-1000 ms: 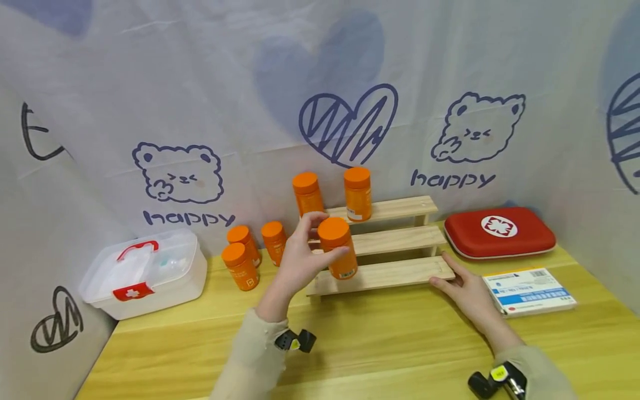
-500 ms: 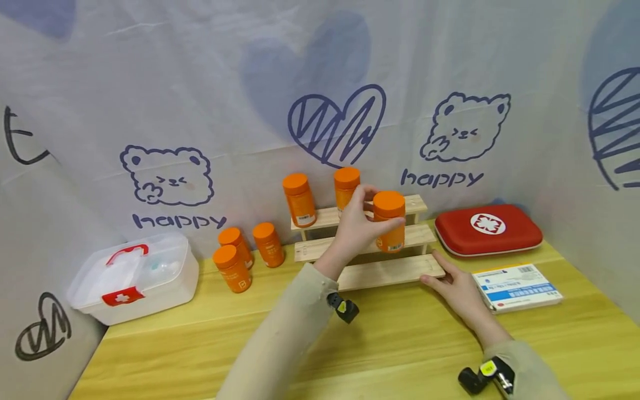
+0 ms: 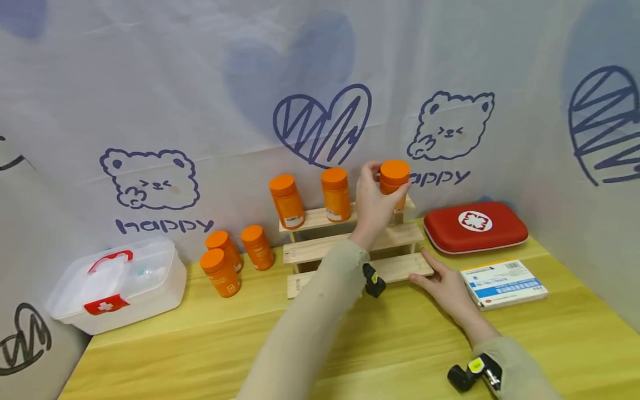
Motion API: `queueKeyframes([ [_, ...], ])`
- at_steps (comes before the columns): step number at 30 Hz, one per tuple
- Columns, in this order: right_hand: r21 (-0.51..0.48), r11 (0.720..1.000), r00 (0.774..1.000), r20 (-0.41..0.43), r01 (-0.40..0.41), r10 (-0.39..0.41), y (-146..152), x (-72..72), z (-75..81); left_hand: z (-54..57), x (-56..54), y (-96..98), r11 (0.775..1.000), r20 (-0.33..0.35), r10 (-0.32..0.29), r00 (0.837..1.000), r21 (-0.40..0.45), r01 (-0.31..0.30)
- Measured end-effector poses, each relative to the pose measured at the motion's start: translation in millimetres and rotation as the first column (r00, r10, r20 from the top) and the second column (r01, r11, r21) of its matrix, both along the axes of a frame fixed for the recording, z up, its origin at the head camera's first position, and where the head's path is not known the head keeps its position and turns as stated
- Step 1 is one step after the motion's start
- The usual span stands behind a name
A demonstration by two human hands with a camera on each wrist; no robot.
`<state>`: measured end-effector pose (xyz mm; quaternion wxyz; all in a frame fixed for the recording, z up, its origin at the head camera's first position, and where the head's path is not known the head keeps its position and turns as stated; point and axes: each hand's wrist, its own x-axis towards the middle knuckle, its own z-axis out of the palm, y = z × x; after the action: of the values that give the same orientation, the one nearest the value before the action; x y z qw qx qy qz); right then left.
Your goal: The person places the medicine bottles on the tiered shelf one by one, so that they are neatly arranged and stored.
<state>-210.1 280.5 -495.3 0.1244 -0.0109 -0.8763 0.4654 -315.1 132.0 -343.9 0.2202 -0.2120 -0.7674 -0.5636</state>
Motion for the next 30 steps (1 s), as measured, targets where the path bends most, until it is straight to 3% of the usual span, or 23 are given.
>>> queueKeyframes([
  [4, -0.031, 0.999, 1.0, 0.001, -0.011, 0.011, -8.4, -2.1, -0.8, -4.0, -9.0, -3.0, 0.999, 0.02, 0.034, 0.999, 0.028, -0.034],
  [9, -0.032, 0.999, 1.0, -0.001, -0.004, 0.004, -9.3, 0.5, 4.1, -4.0, -15.6, -3.8, 1.0, 0.068, 0.001, 0.998, 0.017, -0.002],
  [13, -0.017, 1.0, 1.0, 0.005, 0.008, -0.008, -4.7, 4.4, 9.4, -1.5, -15.6, 0.7, 0.998, 0.074, 0.02, 0.997, -0.065, -0.016],
  [17, -0.016, 1.0, 1.0, 0.014, 0.01, -0.01, -2.7, 5.6, 12.6, -3.5, -8.4, -1.6, 0.992, 0.038, 0.05, 0.998, -0.121, -0.045],
  [21, -0.016, 1.0, 1.0, 0.023, 0.01, -0.009, -2.4, 3.9, 12.2, -12.0, 13.9, -13.1, 0.99, -0.066, 0.022, 0.998, -0.136, -0.031],
  [24, -0.014, 1.0, 0.999, 0.035, 0.007, -0.006, -1.8, 3.1, 10.4, -26.5, 42.7, -27.4, 0.986, -0.103, -0.073, 0.992, -0.155, 0.057],
  [28, -0.004, 1.0, 0.999, 0.053, 0.009, -0.009, -1.8, 3.5, 8.8, -50.8, 82.6, -58.5, 0.962, -0.012, -0.222, 0.975, -0.164, 0.217],
  [30, -0.001, 1.0, 0.999, 0.049, 0.012, -0.012, -1.7, 3.6, 8.7, -59.7, 95.0, -78.1, 0.951, 0.015, -0.258, 0.966, -0.174, 0.256],
])
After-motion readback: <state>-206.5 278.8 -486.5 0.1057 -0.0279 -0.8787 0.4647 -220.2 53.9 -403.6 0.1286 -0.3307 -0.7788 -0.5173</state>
